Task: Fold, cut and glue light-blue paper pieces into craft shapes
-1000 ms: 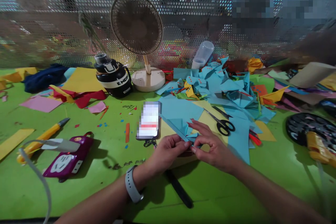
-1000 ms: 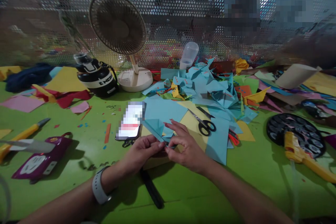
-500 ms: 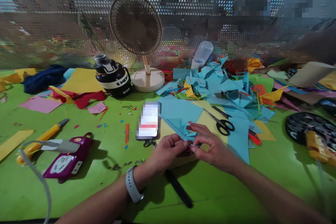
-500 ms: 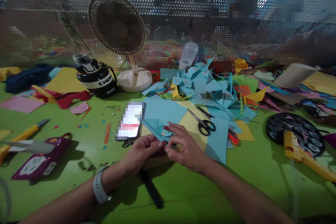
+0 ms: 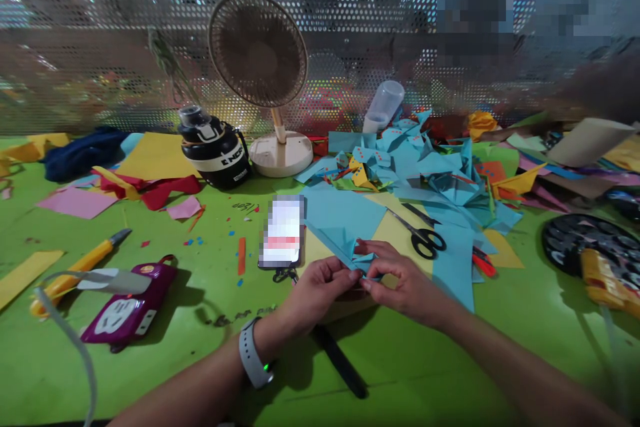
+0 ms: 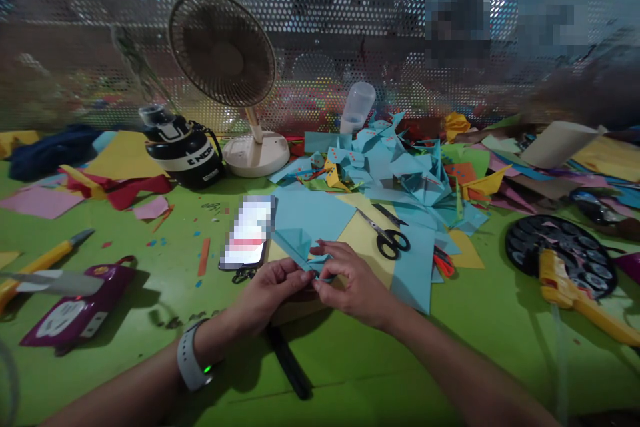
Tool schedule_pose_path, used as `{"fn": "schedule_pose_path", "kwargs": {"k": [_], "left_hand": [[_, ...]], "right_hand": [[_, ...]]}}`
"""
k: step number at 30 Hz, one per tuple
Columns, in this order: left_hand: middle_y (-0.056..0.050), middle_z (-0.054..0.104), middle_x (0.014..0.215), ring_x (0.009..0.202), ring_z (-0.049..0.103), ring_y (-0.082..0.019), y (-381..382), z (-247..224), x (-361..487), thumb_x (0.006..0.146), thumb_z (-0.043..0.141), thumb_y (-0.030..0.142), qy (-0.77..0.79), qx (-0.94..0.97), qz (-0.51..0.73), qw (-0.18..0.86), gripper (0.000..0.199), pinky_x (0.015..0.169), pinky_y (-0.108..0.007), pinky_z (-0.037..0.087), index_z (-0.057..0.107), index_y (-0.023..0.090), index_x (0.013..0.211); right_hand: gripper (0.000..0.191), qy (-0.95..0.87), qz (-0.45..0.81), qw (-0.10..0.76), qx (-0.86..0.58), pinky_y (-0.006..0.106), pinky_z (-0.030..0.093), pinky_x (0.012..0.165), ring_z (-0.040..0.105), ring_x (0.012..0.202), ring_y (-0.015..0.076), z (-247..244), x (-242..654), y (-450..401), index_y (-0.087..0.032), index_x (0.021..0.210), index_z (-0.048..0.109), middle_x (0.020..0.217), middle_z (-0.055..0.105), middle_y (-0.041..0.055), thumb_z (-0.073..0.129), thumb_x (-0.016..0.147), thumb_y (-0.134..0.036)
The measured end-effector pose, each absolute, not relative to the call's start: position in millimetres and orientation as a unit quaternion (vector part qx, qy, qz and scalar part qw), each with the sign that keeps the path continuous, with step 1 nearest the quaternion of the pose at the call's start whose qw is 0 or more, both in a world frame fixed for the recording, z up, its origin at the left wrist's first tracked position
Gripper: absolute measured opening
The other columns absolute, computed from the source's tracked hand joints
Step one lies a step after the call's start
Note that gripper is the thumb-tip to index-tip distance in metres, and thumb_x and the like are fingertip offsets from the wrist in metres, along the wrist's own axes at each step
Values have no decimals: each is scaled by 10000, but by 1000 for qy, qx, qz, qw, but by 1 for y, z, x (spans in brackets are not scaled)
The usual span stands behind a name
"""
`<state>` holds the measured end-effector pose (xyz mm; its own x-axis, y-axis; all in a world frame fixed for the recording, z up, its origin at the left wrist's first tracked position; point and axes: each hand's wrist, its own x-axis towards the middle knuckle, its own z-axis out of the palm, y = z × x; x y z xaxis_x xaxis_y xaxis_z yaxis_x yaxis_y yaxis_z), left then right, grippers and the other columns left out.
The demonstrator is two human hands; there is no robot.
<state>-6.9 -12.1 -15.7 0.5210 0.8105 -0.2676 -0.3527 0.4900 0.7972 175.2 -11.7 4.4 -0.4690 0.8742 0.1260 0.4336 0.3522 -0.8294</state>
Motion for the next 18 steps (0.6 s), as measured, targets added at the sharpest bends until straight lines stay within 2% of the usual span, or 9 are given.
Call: {"fn": "schedule_pose_path", "kwargs": {"k": [6,12,18], "left_hand": [[-7,671,712,656,565,-103,-12,-17,-7,700,770,372,344,382,378,770,265,693,-229,431,701,150,827],[-23,684,751,693,564,-128,-10,-13,-5,701,760,387,328,395,388,766,258,753,-270,429,707,165,822],[6,630,679,666,532,-120,-10,-12,-6,700,759,397,352,397,400,748,326,717,-256,409,666,149,891]], "right_hand": [[128,-776,360,299,-423,415,397,1000,469,1244,238,4,174,-11,-196,661,593,1220,602,124,601,789,-198],[121,-785,340,278,-436,446,368,1021,421,1286,249,8,174,-12,-195,684,584,1252,588,115,593,804,-210],[113,-785,336,282,-437,446,359,1033,382,1312,244,11,172,-12,-200,716,582,1220,602,106,573,826,-222]]}}
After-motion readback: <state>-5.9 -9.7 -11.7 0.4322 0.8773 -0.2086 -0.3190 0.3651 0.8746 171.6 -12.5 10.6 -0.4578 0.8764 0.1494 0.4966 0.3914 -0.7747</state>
